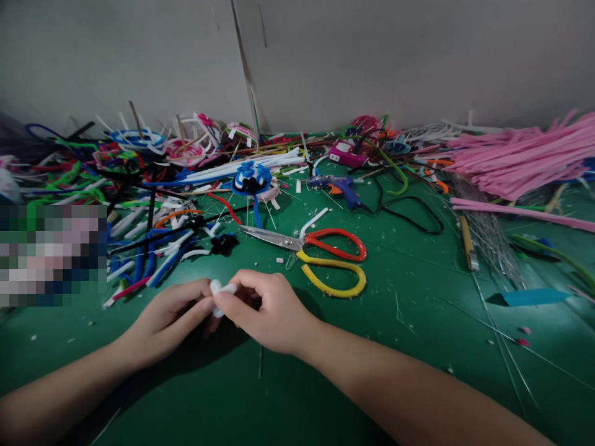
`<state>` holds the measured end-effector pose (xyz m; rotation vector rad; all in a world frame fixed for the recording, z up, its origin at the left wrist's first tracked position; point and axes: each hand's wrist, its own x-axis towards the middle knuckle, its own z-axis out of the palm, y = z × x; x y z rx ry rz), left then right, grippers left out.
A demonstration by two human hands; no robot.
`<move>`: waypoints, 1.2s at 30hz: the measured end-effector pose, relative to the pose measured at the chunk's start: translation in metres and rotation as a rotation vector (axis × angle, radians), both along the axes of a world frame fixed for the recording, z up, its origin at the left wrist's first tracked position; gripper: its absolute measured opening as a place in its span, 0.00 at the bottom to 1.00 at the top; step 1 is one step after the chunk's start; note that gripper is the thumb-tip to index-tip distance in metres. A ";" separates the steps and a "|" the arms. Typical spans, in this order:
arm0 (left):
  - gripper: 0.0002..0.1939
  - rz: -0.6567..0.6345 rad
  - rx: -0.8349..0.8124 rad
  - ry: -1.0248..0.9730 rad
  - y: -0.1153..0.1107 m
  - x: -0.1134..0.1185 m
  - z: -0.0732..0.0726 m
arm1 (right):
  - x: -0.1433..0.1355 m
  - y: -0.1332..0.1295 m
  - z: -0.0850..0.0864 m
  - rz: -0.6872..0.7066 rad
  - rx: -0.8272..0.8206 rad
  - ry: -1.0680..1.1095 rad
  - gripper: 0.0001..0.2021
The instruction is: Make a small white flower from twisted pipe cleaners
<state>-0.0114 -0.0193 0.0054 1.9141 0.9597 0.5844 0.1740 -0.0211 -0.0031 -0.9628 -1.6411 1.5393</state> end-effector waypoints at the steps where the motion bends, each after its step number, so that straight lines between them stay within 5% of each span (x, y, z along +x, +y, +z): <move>1: 0.13 0.013 -0.014 -0.006 0.000 0.000 0.000 | 0.000 0.000 0.000 -0.004 -0.003 -0.003 0.12; 15: 0.13 0.127 -0.252 -0.142 0.003 0.000 0.001 | 0.000 -0.001 0.001 0.041 0.142 -0.145 0.08; 36: 0.16 0.080 -0.156 0.009 0.004 -0.001 0.002 | 0.000 -0.002 0.001 0.079 0.272 -0.246 0.10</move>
